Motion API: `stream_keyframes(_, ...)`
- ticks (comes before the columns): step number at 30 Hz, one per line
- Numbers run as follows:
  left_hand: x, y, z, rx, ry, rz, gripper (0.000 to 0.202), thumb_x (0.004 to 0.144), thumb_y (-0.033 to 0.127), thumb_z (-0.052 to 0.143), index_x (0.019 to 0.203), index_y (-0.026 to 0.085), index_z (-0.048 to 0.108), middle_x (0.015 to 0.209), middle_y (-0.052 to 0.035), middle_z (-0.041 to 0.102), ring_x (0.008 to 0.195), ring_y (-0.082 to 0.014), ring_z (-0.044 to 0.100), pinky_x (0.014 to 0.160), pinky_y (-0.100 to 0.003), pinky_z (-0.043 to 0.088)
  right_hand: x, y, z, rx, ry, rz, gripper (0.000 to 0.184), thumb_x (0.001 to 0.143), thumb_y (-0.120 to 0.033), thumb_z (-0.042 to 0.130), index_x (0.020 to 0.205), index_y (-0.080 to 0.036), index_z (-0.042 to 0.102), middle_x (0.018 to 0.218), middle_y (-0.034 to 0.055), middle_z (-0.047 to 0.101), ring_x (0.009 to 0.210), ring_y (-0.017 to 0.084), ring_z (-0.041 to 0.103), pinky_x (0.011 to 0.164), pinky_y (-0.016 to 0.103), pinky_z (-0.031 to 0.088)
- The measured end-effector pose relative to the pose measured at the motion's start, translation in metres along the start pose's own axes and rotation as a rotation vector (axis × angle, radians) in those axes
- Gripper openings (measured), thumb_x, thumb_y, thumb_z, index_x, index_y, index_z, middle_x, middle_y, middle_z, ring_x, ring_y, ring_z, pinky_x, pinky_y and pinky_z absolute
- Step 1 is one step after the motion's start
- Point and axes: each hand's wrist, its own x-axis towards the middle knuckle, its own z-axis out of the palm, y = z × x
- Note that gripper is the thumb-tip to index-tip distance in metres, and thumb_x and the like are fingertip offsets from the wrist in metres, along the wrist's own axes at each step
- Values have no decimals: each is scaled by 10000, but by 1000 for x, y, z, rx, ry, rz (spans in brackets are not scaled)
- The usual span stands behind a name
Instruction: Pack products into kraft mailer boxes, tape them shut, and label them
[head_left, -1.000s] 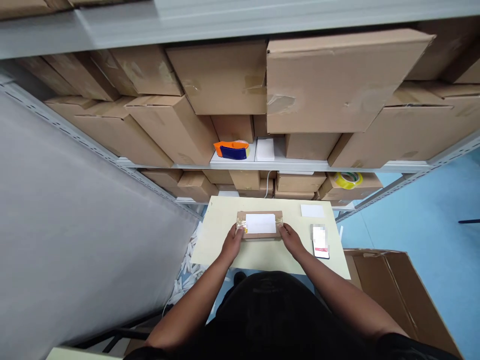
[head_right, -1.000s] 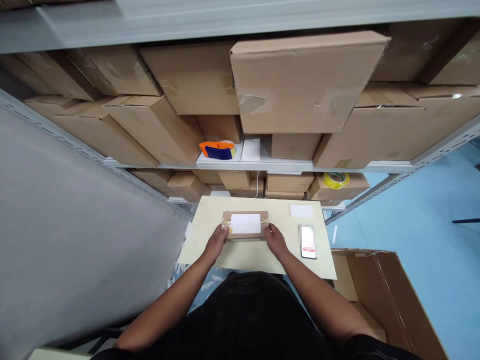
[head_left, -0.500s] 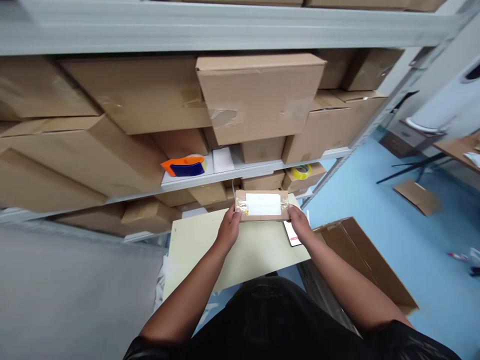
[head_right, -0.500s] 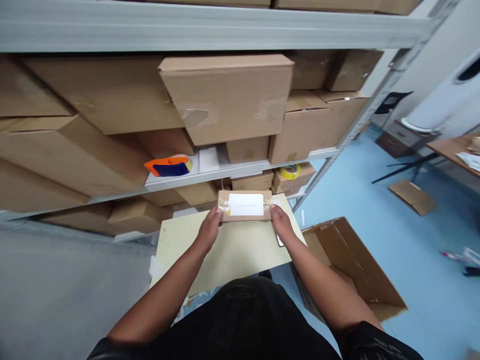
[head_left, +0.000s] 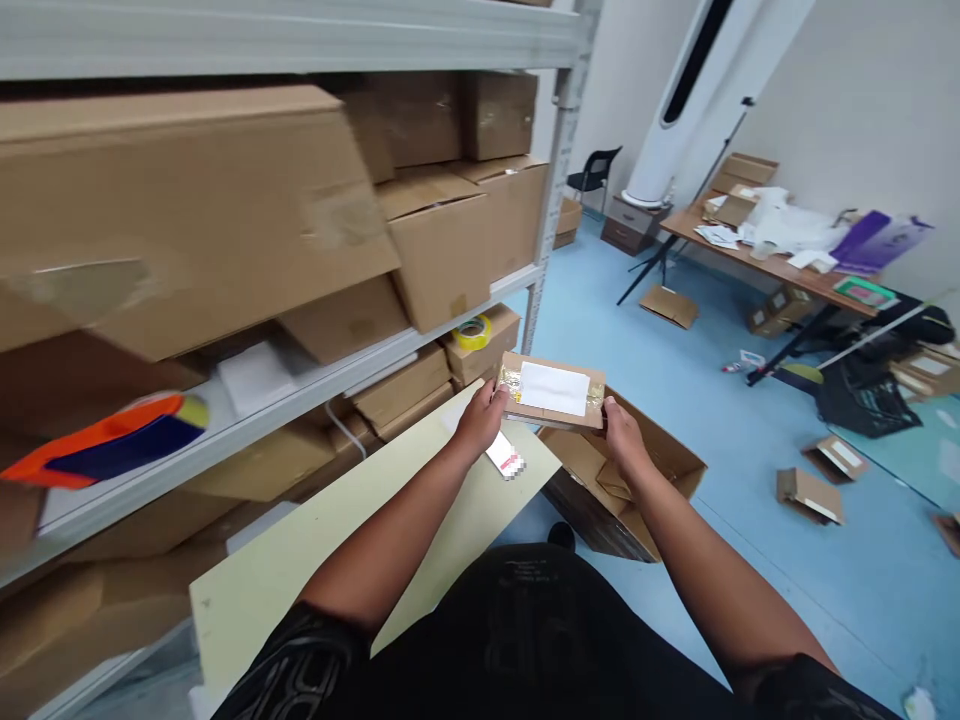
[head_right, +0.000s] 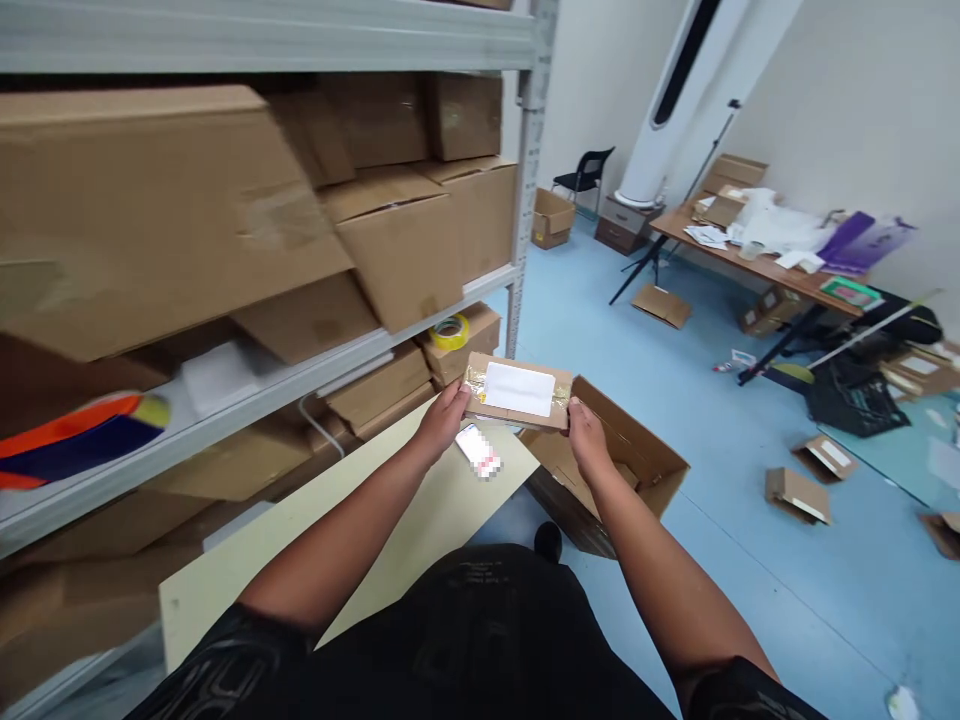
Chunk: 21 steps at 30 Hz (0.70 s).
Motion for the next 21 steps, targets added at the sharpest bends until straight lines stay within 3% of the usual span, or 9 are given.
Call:
stream_keyframes(3, 28, 12, 59, -10, -159, 12, 528, 990, 583, 447, 1360, 258, 636, 1303, -64, 701, 1176, -285, 635, 1017, -405, 490, 14, 18, -51, -18, 83, 47, 725, 883, -774, 413, 1161, -184, 730, 1121, 99, 761, 984, 299, 685, 732, 341, 564)
stream_keyframes(7, 58, 22, 138, -2, -278, -2, 532, 987, 578, 452, 1375, 256, 622, 1267, -53, 720, 1140, -280, 653, 998, -395, 502, 31, 48, -112, -45, 146, 89, 728, 897, -766, 389, 1203, -200, 730, 1104, 86, 772, 972, 307, 697, 771, 368, 565)
stream_keyframes(11, 79, 27, 197, 47, -371, -1, 509, 993, 570, 433, 1346, 266, 638, 1266, -43, 726, 1162, -289, 647, 1011, -402, 490, 43, 77, -155, -66, 216, 115, 681, 896, -733, 432, 1229, -221, 734, 1130, 75, 772, 1066, 324, 682, 880, 398, 555)
stream_keyframes(16, 95, 26, 235, 98, -427, 2, 515, 1000, 589, 405, 1344, 277, 628, 1303, -47, 709, 1199, -299, 637, 1030, -420, 476, 56, 103, -179, -51, 232, 166, 631, 897, -695, 467, 1242, -236, 730, 1117, 63, 775, 1133, 332, 659, 933, 430, 540)
stream_keyframes(21, 108, 17, 245, 175, -347, -54, 585, 971, 575, 488, 1428, 216, 557, 1505, -117, 556, 1372, -323, 518, 1142, -442, 387, 71, 120, -188, -101, 277, 198, 578, 890, -680, 501, 1198, -254, 741, 1186, 71, 754, 1164, 323, 652, 975, 428, 516)
